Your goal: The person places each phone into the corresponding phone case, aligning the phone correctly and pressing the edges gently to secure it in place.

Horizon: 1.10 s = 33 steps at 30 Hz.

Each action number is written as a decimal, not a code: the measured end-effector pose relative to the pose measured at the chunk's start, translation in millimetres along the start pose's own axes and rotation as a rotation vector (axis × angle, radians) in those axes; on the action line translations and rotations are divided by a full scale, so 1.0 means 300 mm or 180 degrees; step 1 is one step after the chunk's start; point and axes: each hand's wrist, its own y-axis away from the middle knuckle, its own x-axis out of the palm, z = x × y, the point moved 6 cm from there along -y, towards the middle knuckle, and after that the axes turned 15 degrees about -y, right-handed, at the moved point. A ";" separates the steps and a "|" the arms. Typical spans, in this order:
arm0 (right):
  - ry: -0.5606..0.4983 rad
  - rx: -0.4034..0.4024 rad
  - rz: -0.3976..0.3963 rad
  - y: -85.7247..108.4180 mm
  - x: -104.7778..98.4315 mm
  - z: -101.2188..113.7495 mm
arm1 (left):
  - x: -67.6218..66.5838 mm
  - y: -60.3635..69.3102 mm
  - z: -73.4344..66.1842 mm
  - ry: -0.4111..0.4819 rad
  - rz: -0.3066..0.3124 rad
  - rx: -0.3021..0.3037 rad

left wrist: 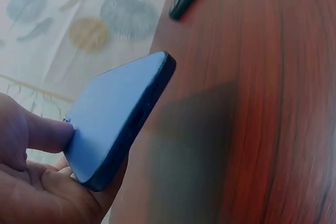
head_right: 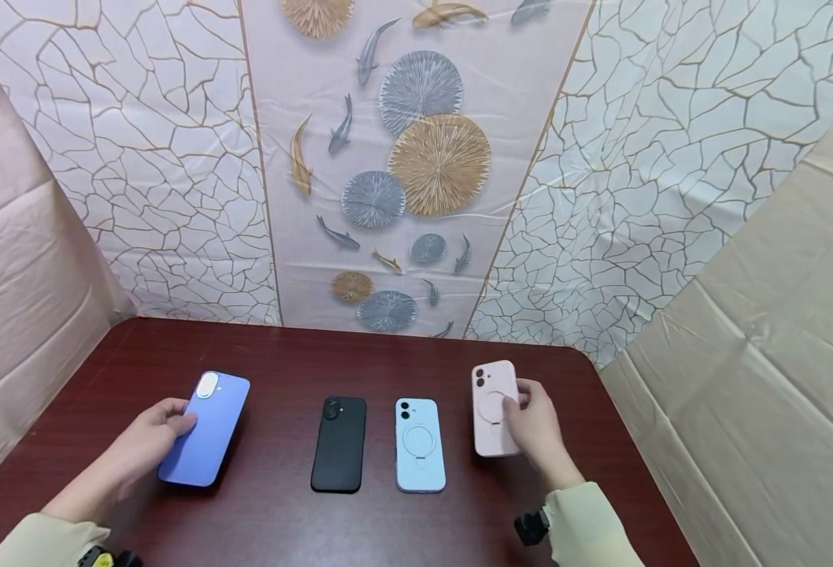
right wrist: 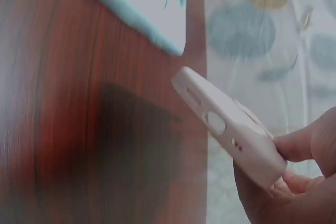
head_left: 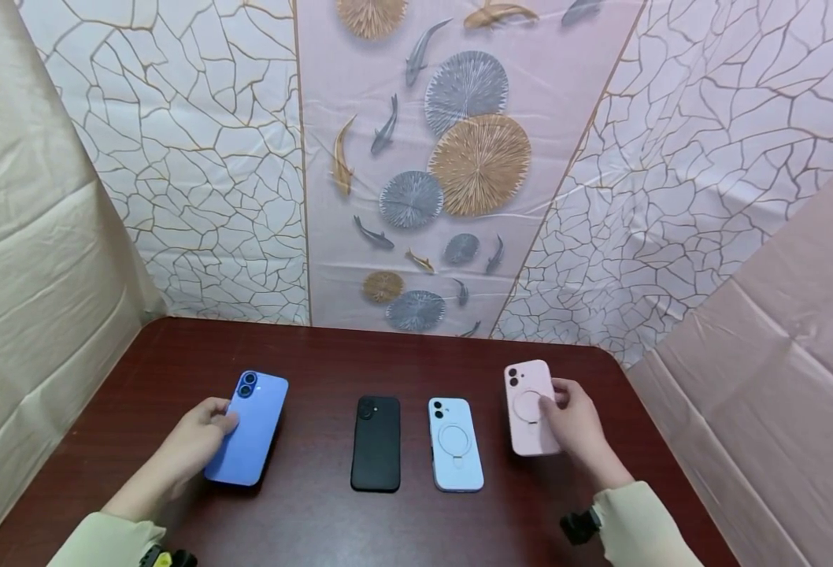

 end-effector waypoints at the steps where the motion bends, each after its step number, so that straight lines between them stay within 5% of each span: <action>1: -0.0127 0.0016 0.0031 0.004 0.021 0.013 | 0.012 0.003 -0.008 0.0061 0.0036 -0.0011; 5: -0.0584 0.0075 0.0217 0.021 0.111 0.064 | 0.055 0.013 -0.036 0.0250 0.0126 0.0038; 16: -0.1198 -0.0019 0.0562 0.105 0.340 0.177 | 0.147 0.025 -0.082 0.0549 0.0180 0.0139; 24: -0.1924 0.0658 0.1142 0.200 0.498 0.196 | 0.227 0.040 -0.115 0.1101 0.0232 0.0245; 33: -0.2076 0.0695 0.1362 0.248 0.622 0.232 | 0.286 0.045 -0.144 0.1142 0.0293 0.0260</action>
